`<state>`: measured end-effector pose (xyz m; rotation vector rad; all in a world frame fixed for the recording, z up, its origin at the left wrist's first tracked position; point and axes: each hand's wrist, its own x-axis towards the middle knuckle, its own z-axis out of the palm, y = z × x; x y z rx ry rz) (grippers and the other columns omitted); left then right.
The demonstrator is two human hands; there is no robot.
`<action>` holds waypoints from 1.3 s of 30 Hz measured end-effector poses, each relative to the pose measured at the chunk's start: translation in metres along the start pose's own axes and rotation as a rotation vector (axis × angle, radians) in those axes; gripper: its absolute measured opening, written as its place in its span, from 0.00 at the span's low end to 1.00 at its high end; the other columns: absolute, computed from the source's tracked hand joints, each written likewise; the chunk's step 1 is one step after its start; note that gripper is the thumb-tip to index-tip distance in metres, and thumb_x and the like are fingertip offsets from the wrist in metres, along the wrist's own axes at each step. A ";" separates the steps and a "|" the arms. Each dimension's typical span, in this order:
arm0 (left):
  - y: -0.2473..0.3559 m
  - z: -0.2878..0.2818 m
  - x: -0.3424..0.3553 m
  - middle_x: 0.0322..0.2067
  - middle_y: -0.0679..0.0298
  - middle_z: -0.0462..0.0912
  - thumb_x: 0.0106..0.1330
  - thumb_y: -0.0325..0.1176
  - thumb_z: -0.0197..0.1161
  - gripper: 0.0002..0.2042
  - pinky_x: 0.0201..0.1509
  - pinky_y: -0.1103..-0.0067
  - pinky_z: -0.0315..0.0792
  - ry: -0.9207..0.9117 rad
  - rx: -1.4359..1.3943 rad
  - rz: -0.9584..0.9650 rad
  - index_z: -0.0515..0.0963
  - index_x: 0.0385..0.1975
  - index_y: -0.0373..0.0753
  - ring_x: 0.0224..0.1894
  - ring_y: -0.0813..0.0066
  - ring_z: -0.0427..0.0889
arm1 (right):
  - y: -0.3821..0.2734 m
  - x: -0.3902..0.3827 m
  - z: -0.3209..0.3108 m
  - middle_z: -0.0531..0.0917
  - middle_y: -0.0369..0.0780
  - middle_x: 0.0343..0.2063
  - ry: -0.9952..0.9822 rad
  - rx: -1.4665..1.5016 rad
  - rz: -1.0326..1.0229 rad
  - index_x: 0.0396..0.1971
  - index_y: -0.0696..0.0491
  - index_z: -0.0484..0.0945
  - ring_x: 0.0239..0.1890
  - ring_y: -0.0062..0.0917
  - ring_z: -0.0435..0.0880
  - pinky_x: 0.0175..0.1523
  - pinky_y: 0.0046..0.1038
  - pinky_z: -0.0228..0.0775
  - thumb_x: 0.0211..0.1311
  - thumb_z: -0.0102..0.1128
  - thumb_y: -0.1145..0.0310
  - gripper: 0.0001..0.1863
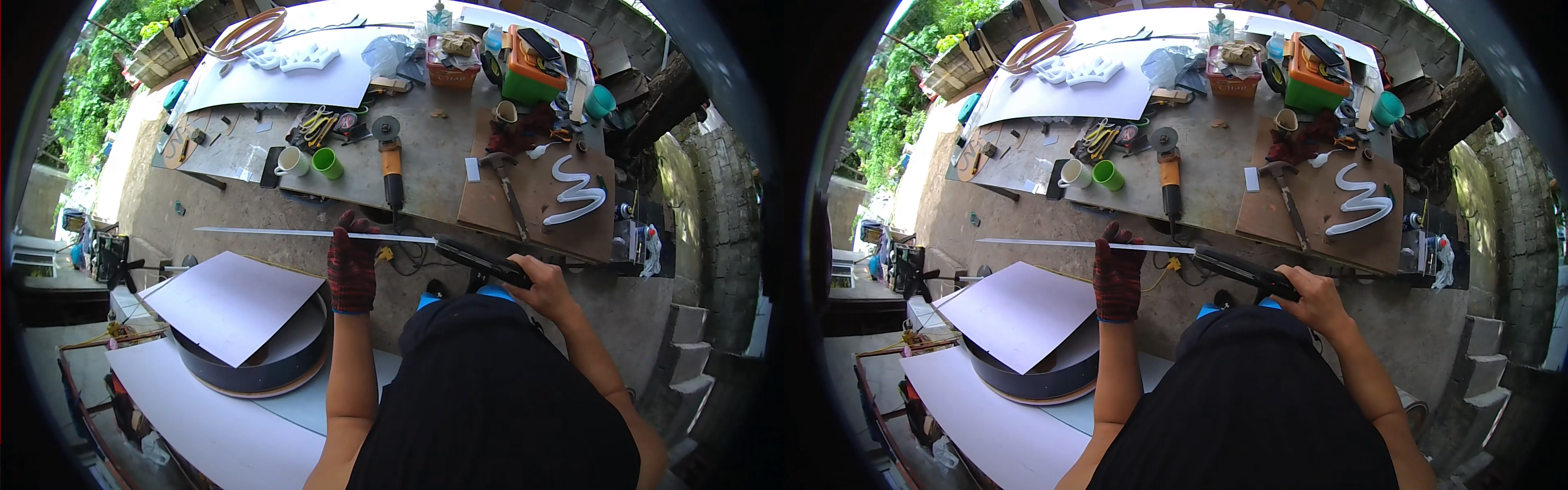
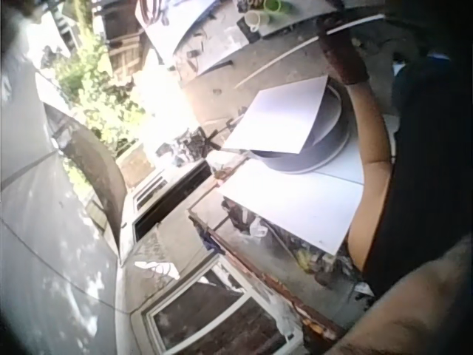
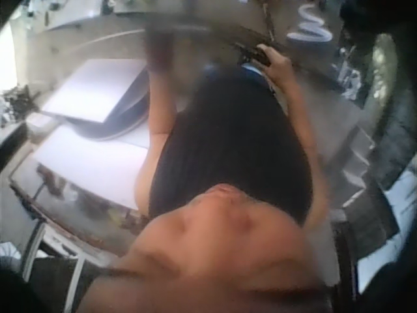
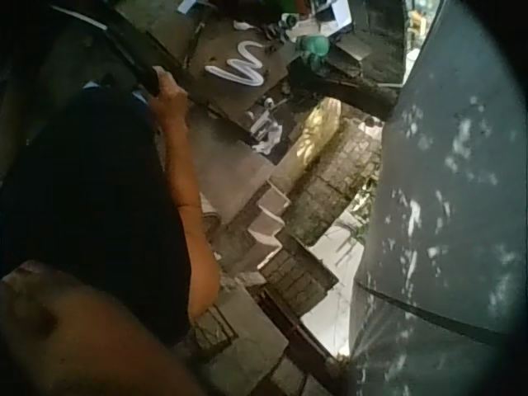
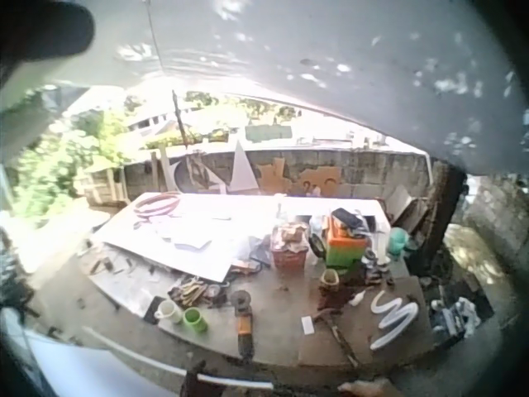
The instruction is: The recorder is assembling or trimming components for signage, specifically working with channel letter parts and stencils.
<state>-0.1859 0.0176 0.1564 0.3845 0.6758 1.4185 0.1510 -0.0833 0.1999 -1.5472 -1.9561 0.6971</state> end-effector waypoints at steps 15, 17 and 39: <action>0.005 0.008 0.001 0.42 0.62 0.82 0.68 0.49 0.64 0.26 0.56 0.66 0.75 0.012 0.041 0.015 0.70 0.59 0.39 0.45 0.64 0.82 | 0.000 0.001 0.000 0.80 0.42 0.27 -0.010 0.023 -0.018 0.46 0.53 0.77 0.28 0.37 0.83 0.32 0.34 0.73 0.52 0.72 0.67 0.21; 0.003 0.006 0.003 0.42 0.62 0.82 0.68 0.49 0.64 0.26 0.55 0.66 0.75 0.022 0.051 0.033 0.70 0.59 0.38 0.45 0.65 0.83 | -0.001 0.001 0.000 0.80 0.43 0.27 0.001 0.052 -0.045 0.46 0.53 0.77 0.28 0.37 0.83 0.33 0.34 0.73 0.52 0.72 0.67 0.21; -0.002 0.004 -0.001 0.42 0.61 0.82 0.67 0.47 0.66 0.28 0.53 0.67 0.77 0.053 0.002 0.032 0.68 0.60 0.35 0.42 0.65 0.83 | -0.007 0.009 0.000 0.79 0.44 0.28 0.006 0.082 -0.019 0.44 0.56 0.77 0.29 0.39 0.82 0.34 0.33 0.72 0.51 0.71 0.69 0.20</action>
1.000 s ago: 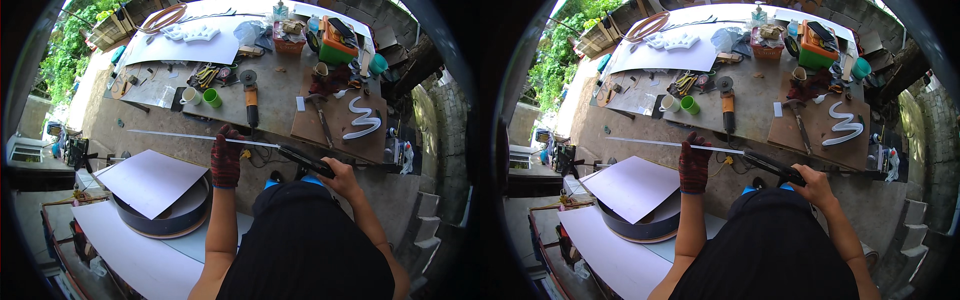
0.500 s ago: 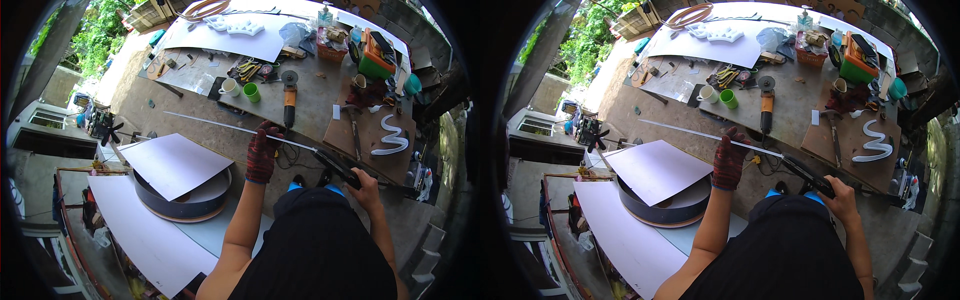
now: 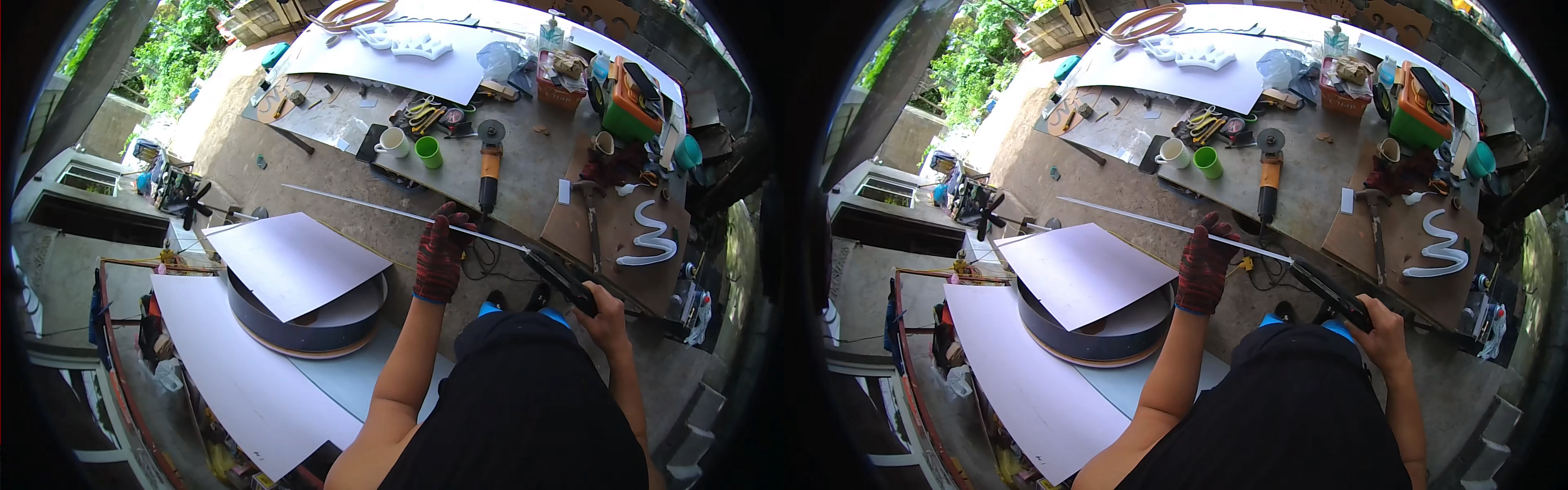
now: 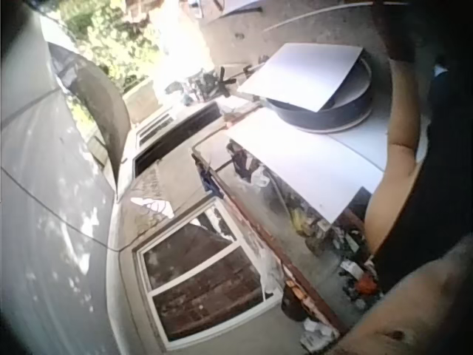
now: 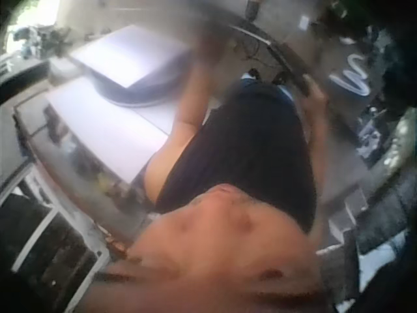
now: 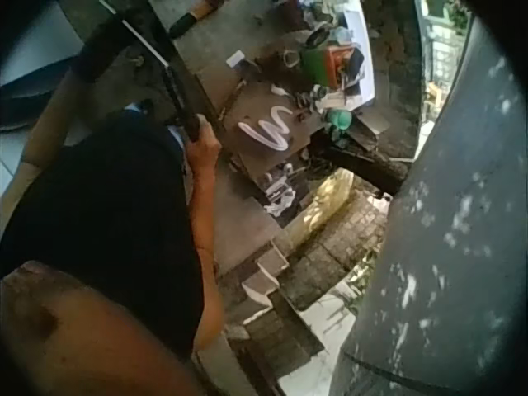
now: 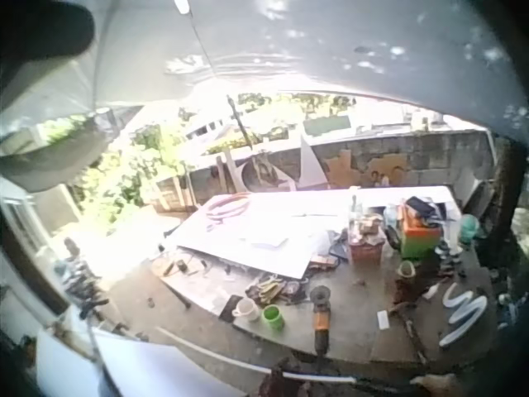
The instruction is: The recorder is assembling or trimming components for signage, specifically working with channel letter parts and stencils.
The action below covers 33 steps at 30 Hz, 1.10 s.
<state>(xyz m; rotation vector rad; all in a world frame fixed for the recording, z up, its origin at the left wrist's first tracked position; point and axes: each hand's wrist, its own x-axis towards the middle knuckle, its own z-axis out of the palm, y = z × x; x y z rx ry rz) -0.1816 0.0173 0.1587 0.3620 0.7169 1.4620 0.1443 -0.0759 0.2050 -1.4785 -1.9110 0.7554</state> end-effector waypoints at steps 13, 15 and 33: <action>-0.002 0.000 0.002 0.42 0.61 0.84 0.70 0.46 0.61 0.25 0.55 0.65 0.76 -0.014 0.023 0.003 0.69 0.59 0.36 0.44 0.62 0.84 | 0.003 0.001 -0.002 0.79 0.44 0.29 0.006 0.003 -0.020 0.44 0.56 0.76 0.30 0.40 0.81 0.35 0.33 0.72 0.52 0.71 0.68 0.20; -0.001 0.002 0.001 0.42 0.61 0.83 0.71 0.46 0.61 0.25 0.55 0.65 0.75 -0.015 0.024 0.005 0.69 0.59 0.36 0.44 0.63 0.83 | 0.003 0.001 -0.003 0.79 0.45 0.29 0.002 -0.003 -0.024 0.44 0.56 0.76 0.30 0.40 0.82 0.35 0.33 0.72 0.52 0.71 0.67 0.20; -0.004 0.000 -0.004 0.42 0.61 0.83 0.69 0.46 0.63 0.25 0.55 0.64 0.75 -0.003 0.000 0.010 0.70 0.58 0.37 0.44 0.63 0.83 | 0.005 -0.003 -0.006 0.80 0.45 0.30 -0.036 0.004 0.000 0.44 0.55 0.76 0.31 0.40 0.83 0.36 0.33 0.73 0.52 0.71 0.68 0.20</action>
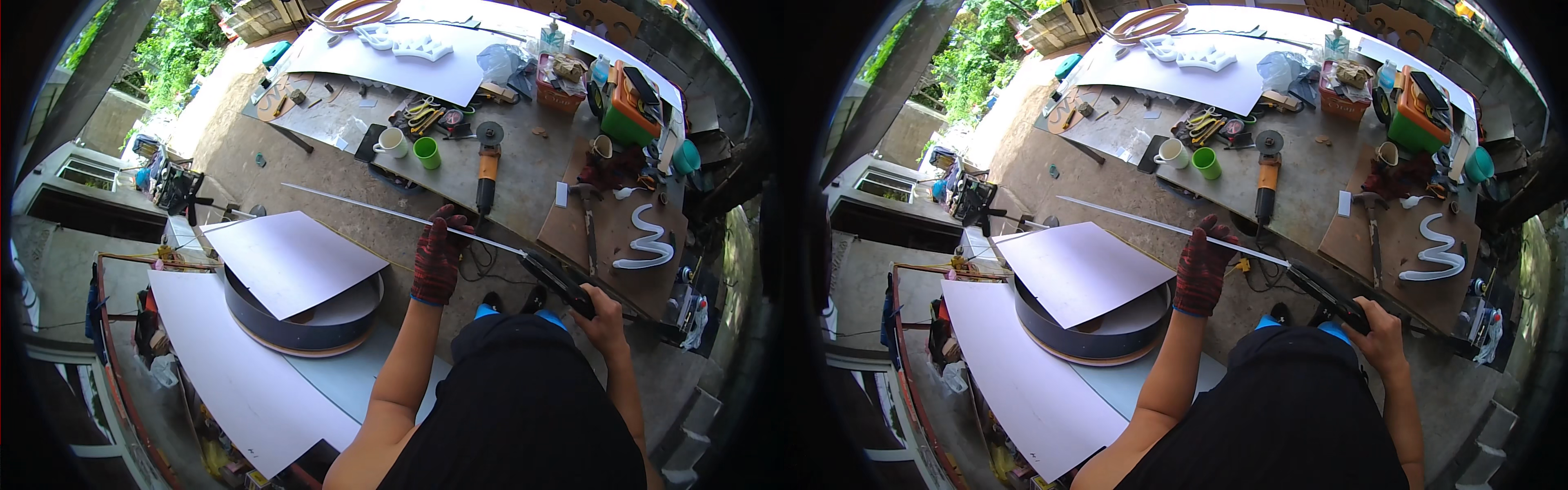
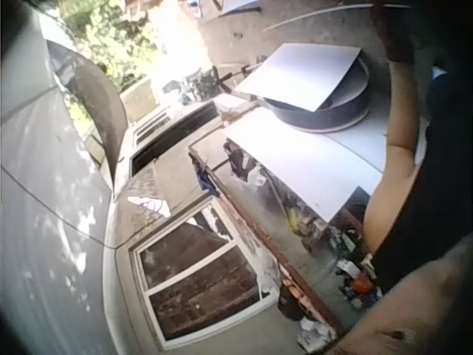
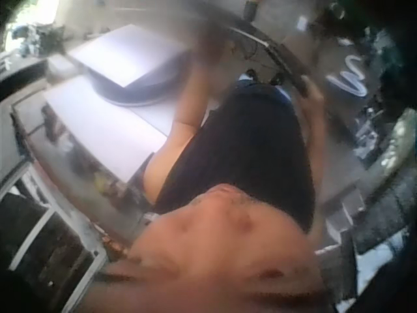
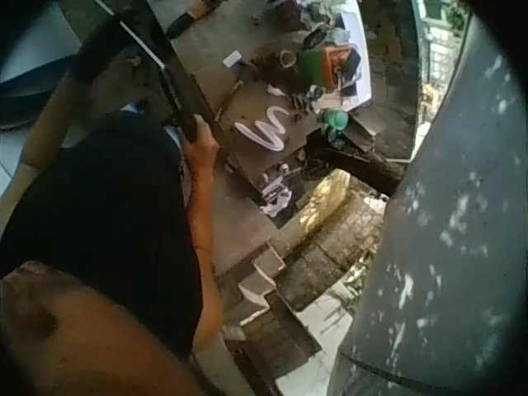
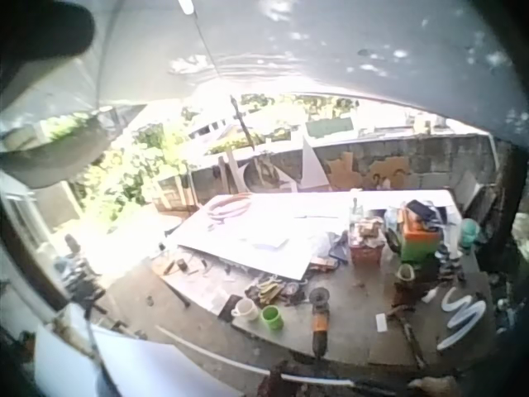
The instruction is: The recorder is assembling or trimming components for signage, specifically working with channel letter parts and stencils.
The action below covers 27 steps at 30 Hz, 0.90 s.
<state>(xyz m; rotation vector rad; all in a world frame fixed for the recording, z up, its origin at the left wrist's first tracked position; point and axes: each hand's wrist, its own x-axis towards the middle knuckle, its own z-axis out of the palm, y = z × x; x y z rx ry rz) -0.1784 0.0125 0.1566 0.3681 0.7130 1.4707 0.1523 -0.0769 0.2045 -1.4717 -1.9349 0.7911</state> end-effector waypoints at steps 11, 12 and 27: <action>0.004 0.000 -0.005 0.42 0.61 0.83 0.68 0.46 0.64 0.25 0.56 0.64 0.75 0.007 -0.005 0.000 0.70 0.58 0.38 0.44 0.62 0.83 | -0.003 0.000 0.002 0.80 0.45 0.30 0.010 -0.004 -0.030 0.45 0.56 0.76 0.31 0.41 0.83 0.36 0.33 0.73 0.51 0.72 0.69 0.21; 0.004 0.000 -0.005 0.42 0.61 0.83 0.68 0.46 0.64 0.25 0.56 0.65 0.75 0.006 -0.003 -0.003 0.70 0.58 0.38 0.44 0.62 0.83 | -0.003 0.000 0.002 0.80 0.45 0.30 0.009 -0.001 -0.030 0.45 0.56 0.76 0.31 0.40 0.83 0.36 0.33 0.73 0.50 0.72 0.70 0.21; 0.004 0.000 -0.007 0.42 0.61 0.82 0.66 0.47 0.67 0.28 0.53 0.68 0.76 -0.001 -0.007 -0.015 0.69 0.59 0.35 0.43 0.65 0.83 | -0.002 -0.005 0.002 0.80 0.44 0.29 0.002 -0.024 -0.003 0.45 0.54 0.77 0.30 0.39 0.83 0.36 0.33 0.74 0.48 0.74 0.71 0.22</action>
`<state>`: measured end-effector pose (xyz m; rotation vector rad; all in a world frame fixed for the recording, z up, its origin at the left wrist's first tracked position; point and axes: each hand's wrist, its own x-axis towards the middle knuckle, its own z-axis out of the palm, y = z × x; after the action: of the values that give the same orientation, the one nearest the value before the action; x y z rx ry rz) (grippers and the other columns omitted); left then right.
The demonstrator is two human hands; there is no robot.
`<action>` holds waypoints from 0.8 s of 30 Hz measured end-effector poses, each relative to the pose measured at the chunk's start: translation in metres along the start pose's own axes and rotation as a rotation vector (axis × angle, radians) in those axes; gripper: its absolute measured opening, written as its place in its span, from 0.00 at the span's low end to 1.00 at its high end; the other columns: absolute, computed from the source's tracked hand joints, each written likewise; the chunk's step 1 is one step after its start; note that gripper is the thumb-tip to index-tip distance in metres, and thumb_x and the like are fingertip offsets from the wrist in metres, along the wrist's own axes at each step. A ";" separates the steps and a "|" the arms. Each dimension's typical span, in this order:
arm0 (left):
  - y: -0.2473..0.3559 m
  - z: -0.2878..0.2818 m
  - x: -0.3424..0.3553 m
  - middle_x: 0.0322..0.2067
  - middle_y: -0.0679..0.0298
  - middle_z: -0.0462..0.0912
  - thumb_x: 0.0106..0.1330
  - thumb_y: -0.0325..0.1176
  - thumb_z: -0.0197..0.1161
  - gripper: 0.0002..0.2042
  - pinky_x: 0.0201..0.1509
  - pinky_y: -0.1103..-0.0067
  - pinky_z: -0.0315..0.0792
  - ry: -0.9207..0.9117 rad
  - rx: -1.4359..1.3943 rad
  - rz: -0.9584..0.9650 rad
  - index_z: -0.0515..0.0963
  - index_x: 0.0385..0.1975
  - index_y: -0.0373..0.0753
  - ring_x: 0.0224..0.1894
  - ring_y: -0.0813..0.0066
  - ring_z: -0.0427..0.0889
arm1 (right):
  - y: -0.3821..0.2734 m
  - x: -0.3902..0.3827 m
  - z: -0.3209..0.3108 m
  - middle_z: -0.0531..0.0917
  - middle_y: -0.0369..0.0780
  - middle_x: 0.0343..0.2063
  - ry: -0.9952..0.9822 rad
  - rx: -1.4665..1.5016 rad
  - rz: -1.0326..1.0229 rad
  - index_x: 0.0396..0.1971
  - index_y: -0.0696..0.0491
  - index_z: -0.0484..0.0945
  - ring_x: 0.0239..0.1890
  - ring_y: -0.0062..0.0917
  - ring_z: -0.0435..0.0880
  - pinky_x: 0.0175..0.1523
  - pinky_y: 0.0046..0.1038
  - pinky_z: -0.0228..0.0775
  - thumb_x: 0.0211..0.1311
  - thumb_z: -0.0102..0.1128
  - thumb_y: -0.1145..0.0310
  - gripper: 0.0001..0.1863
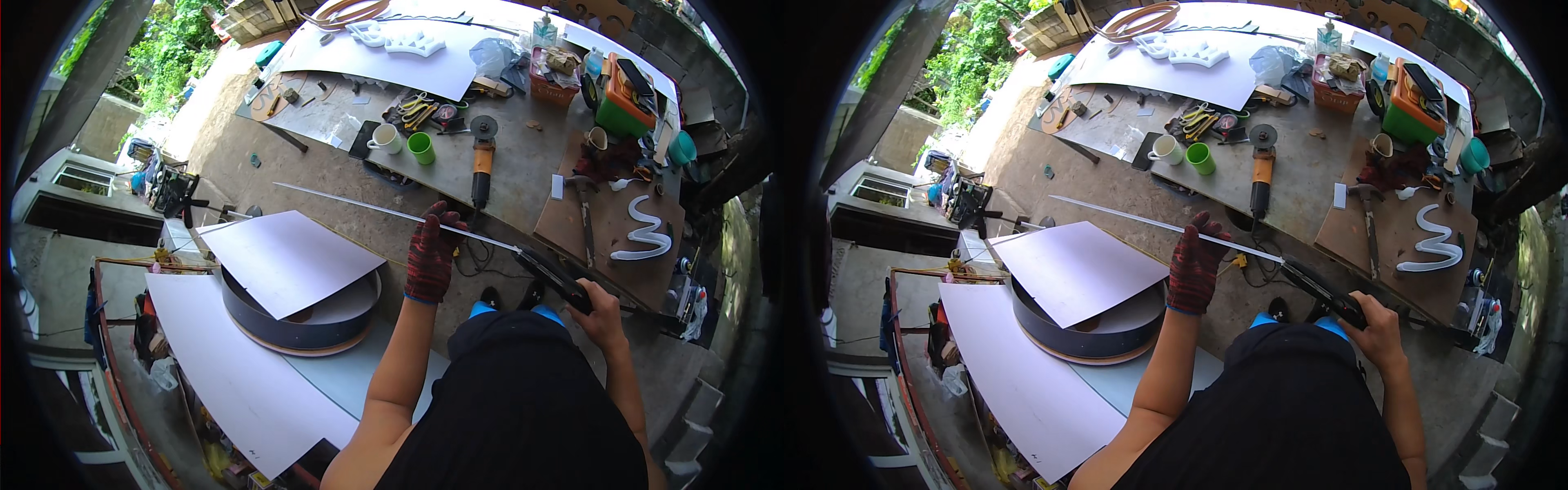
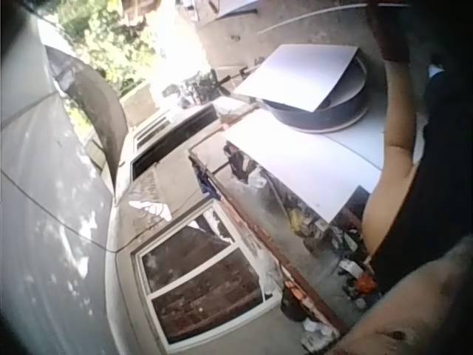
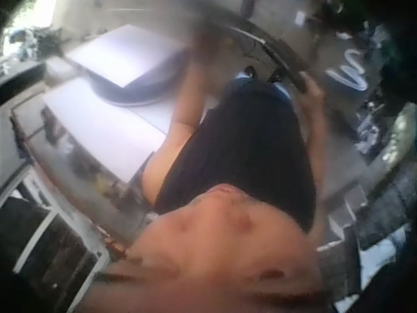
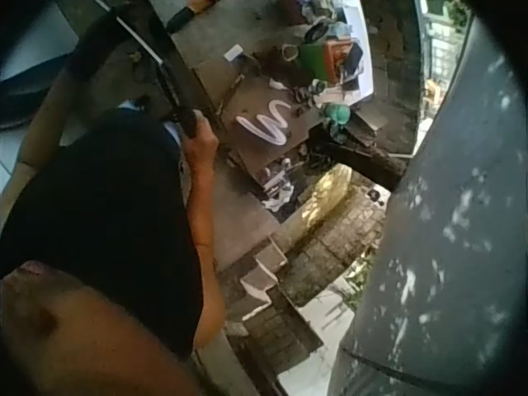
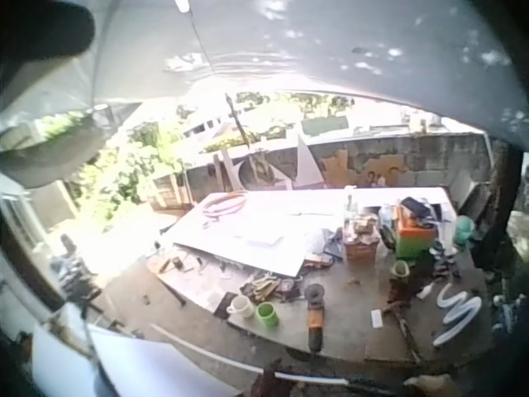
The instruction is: The recorder is assembling or trimming components for signage, specifically working with channel letter parts and stencils.
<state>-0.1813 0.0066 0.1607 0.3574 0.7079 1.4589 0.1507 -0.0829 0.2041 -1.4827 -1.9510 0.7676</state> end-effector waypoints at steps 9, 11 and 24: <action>0.008 -0.003 -0.003 0.42 0.61 0.82 0.67 0.47 0.66 0.26 0.54 0.66 0.75 -0.009 0.016 0.011 0.71 0.58 0.37 0.44 0.63 0.82 | 0.003 0.002 0.004 0.81 0.43 0.29 0.003 -0.037 -0.025 0.46 0.54 0.77 0.31 0.39 0.83 0.36 0.34 0.74 0.50 0.73 0.68 0.22; 0.007 -0.003 -0.002 0.43 0.61 0.81 0.67 0.49 0.65 0.25 0.56 0.65 0.75 -0.026 0.027 0.016 0.73 0.57 0.39 0.45 0.62 0.82 | 0.003 0.002 0.004 0.80 0.43 0.29 0.013 -0.047 -0.039 0.46 0.53 0.77 0.31 0.38 0.83 0.36 0.34 0.74 0.51 0.73 0.68 0.22; 0.002 -0.007 -0.002 0.44 0.61 0.80 0.69 0.50 0.63 0.24 0.56 0.65 0.76 -0.042 0.016 -0.001 0.73 0.57 0.40 0.46 0.62 0.82 | 0.001 -0.004 0.000 0.79 0.41 0.27 0.002 -0.039 -0.004 0.45 0.52 0.77 0.28 0.36 0.83 0.33 0.33 0.73 0.51 0.72 0.67 0.21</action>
<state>-0.1872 0.0033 0.1578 0.3993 0.6863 1.4413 0.1523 -0.0871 0.2034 -1.5012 -1.9776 0.7294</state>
